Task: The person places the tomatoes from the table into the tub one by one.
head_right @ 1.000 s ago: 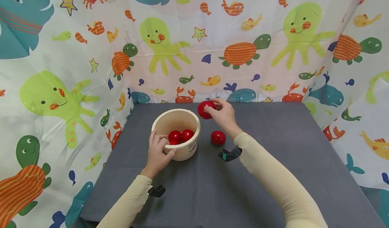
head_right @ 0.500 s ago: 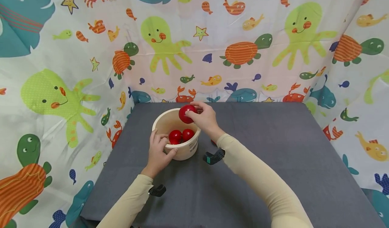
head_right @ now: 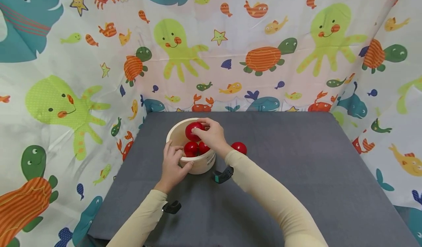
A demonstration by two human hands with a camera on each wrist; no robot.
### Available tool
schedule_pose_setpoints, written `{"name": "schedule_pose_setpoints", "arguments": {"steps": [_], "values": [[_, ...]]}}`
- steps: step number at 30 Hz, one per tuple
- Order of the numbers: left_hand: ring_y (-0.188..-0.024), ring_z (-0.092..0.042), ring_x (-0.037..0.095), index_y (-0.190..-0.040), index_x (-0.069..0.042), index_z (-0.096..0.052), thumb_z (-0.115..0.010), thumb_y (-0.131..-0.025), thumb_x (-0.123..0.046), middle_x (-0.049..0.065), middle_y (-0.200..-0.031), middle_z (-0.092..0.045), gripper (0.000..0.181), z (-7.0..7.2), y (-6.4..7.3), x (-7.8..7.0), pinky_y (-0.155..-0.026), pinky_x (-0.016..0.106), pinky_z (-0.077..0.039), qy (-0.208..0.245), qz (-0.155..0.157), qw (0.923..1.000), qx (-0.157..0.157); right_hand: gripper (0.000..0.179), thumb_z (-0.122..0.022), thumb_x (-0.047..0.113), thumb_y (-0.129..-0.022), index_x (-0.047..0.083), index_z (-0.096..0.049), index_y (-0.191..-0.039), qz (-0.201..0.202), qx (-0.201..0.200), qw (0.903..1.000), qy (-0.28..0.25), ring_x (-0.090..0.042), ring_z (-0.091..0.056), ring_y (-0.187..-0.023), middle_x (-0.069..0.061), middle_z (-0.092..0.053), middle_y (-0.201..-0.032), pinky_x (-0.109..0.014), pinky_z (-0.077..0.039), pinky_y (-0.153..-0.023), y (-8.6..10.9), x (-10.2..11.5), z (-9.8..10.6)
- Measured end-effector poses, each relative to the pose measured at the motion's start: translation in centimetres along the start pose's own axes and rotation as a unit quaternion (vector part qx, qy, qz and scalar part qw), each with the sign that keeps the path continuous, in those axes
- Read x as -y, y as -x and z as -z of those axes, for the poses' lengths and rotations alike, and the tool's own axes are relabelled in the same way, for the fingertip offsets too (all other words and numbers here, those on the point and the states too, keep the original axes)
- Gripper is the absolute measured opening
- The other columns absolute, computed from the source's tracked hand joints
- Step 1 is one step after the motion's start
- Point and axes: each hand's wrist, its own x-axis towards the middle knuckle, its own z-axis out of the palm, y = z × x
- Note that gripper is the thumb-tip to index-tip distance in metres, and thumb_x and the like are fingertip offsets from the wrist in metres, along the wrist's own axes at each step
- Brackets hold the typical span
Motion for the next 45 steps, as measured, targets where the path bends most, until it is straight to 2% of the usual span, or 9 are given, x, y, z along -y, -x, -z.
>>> {"name": "schedule_pose_setpoints", "arguments": {"steps": [4, 14, 19, 23, 27, 32, 38, 42, 45], "values": [[-0.128, -0.051, 0.037, -0.082, -0.011, -0.063, -0.071, -0.075, -0.036, 0.014, -0.113, -0.067, 0.027, -0.2, 0.0, 0.1, -0.119, 0.064, -0.033, -0.003, -0.006, 1.0, -0.004, 0.048, -0.073, 0.028, -0.088, 0.019, -0.063, -0.135, -0.014, -0.001, 0.9999, 0.008, -0.031, -0.062, -0.119, -0.011, -0.067, -0.131, -0.05, -0.06, -0.095, -0.2, -0.3, -0.8], [-0.124, -0.055, 0.046, -0.082, -0.009, -0.063, -0.07, -0.076, -0.035, 0.019, -0.113, -0.068, 0.028, 0.0, -0.3, -0.2, -0.119, 0.066, -0.03, 0.007, -0.01, 0.9999, 0.001, 0.05, -0.074, 0.027, -0.089, 0.013, -0.063, -0.136, -0.027, 0.008, 0.9993, 0.024, -0.031, -0.063, -0.115, -0.013, -0.067, -0.13, -0.043, -0.063, -0.086, -0.5, -1.2, -2.1], [-0.126, -0.054, 0.046, -0.082, -0.009, -0.063, -0.069, -0.078, -0.036, 0.021, -0.114, -0.068, 0.028, 0.0, -0.2, -0.2, -0.121, 0.065, -0.028, 0.012, -0.002, 0.9999, 0.006, 0.047, -0.074, 0.026, -0.088, 0.012, -0.065, -0.132, -0.017, 0.022, 0.9983, 0.052, -0.032, -0.064, -0.115, -0.014, -0.069, -0.129, -0.046, -0.062, -0.091, -0.8, -1.4, -2.3], [-0.124, -0.054, 0.048, -0.081, -0.009, -0.063, -0.069, -0.078, -0.035, 0.021, -0.112, -0.068, 0.027, 0.0, -0.1, -0.1, -0.121, 0.065, -0.028, 0.011, -0.01, 0.9999, -0.002, 0.046, -0.073, 0.026, -0.088, 0.012, -0.066, -0.131, -0.007, 0.032, 0.9968, 0.073, -0.032, -0.063, -0.115, -0.013, -0.069, -0.128, -0.047, -0.061, -0.093, -0.8, -1.3, -2.5], [-0.123, -0.055, 0.046, -0.081, -0.009, -0.063, -0.07, -0.077, -0.034, 0.018, -0.111, -0.067, 0.027, 0.0, -0.1, -0.1, -0.12, 0.065, -0.029, 0.007, -0.015, 0.9998, -0.008, 0.047, -0.072, 0.026, -0.087, 0.011, -0.066, -0.131, 0.003, 0.041, 0.9954, 0.086, -0.032, -0.063, -0.114, -0.013, -0.069, -0.128, -0.048, -0.061, -0.094, -0.8, -1.3, -2.5], [-0.124, -0.054, 0.041, -0.083, -0.009, -0.066, -0.07, -0.077, -0.035, 0.014, -0.11, -0.067, 0.028, -0.1, 0.0, 0.0, -0.12, 0.065, -0.03, -0.001, -0.012, 0.9999, -0.002, 0.044, -0.071, 0.024, -0.087, 0.011, -0.066, -0.13, 0.014, 0.045, 0.9935, 0.103, -0.032, -0.065, -0.112, -0.014, -0.07, -0.127, -0.046, -0.061, -0.092, -0.7, -1.4, -2.5], [-0.126, -0.052, 0.039, -0.084, -0.01, -0.066, -0.069, -0.078, -0.037, 0.014, -0.113, -0.067, 0.028, 0.0, 0.0, 0.0, -0.122, 0.063, -0.029, -0.007, -0.005, 0.9999, 0.007, 0.039, -0.068, 0.023, -0.09, 0.012, -0.067, -0.127, 0.014, 0.034, 0.9952, 0.091, -0.03, -0.067, -0.107, -0.015, -0.071, -0.126, -0.039, -0.064, -0.084, -0.7, -1.8, -2.5], [-0.127, -0.052, 0.039, -0.084, -0.01, -0.066, -0.068, -0.078, -0.037, 0.017, -0.113, -0.068, 0.028, 0.0, 0.0, -0.1, -0.12, 0.064, -0.031, -0.008, -0.005, 0.9999, 0.007, 0.037, -0.069, 0.023, -0.092, 0.012, -0.066, -0.127, 0.003, 0.036, 0.9977, 0.058, -0.03, -0.07, -0.097, -0.014, -0.07, -0.125, -0.035, -0.064, -0.075, -0.6, -1.9, -2.5], [-0.128, -0.051, 0.04, -0.084, -0.01, -0.065, -0.068, -0.077, -0.037, 0.019, -0.114, -0.068, 0.028, 0.1, 0.0, -0.1, -0.119, 0.065, -0.033, -0.007, -0.003, 1.0, 0.006, 0.038, -0.068, 0.024, -0.093, 0.012, -0.065, -0.129, -0.008, 0.036, 0.999, 0.026, -0.03, -0.071, -0.098, -0.014, -0.069, -0.126, -0.037, -0.065, -0.077, -0.5, -2.0, -2.3]]}}
